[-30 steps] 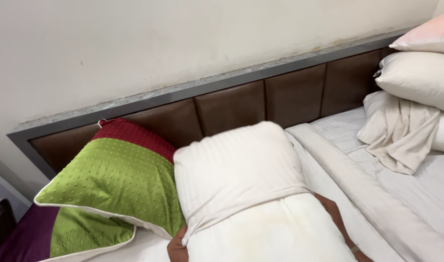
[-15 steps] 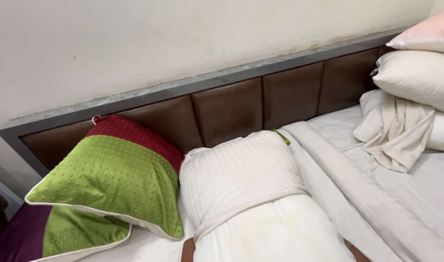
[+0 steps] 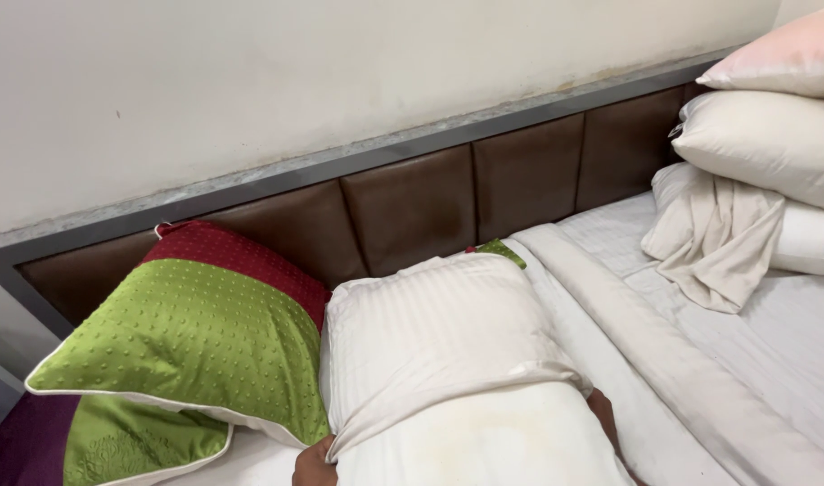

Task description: The person inserts a white pillow into a white pillowcase on a bed. They first attempt to insert the pillow into a satin pillowcase, then switch to a different white pillowcase, pulling the fabric over the pillow and tucking the edges to secure it.

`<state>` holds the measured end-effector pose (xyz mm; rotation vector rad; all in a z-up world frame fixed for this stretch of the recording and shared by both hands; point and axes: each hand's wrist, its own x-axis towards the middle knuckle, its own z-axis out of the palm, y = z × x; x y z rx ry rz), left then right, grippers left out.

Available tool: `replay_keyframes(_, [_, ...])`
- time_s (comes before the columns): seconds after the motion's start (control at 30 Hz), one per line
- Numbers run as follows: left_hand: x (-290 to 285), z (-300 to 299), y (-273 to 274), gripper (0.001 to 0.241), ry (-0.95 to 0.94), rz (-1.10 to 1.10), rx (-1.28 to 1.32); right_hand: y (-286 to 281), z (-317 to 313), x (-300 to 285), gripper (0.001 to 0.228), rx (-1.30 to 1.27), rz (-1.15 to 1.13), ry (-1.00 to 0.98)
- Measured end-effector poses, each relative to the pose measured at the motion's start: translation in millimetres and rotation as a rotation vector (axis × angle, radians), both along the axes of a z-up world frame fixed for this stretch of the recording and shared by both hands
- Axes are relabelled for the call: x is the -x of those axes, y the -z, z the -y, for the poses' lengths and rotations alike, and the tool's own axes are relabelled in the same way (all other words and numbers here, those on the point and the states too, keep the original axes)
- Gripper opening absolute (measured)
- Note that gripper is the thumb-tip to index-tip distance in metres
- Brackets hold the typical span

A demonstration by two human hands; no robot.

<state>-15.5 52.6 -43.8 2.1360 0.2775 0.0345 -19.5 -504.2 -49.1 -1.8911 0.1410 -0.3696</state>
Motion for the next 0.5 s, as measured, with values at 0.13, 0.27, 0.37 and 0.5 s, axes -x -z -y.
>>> replay_keyframes(0.13, [5,19,-110,0.038,0.119,0.062,-0.361,-178,-21,22,0.033,0.015,0.055,0.056])
replay_keyframes(0.27, [58,51,-230,0.043,0.297,0.110,-0.573,-299,-55,84,0.035,-0.211,0.035,0.021])
replay_keyframes(0.37, [98,96,-307,0.053,0.292,0.327,-0.274,-327,-62,103,0.036,0.052,0.175,-0.088])
replay_keyframes(0.5, [112,129,-328,0.047,0.365,0.373,-0.264,-378,-87,132,0.017,0.263,0.083,-0.200])
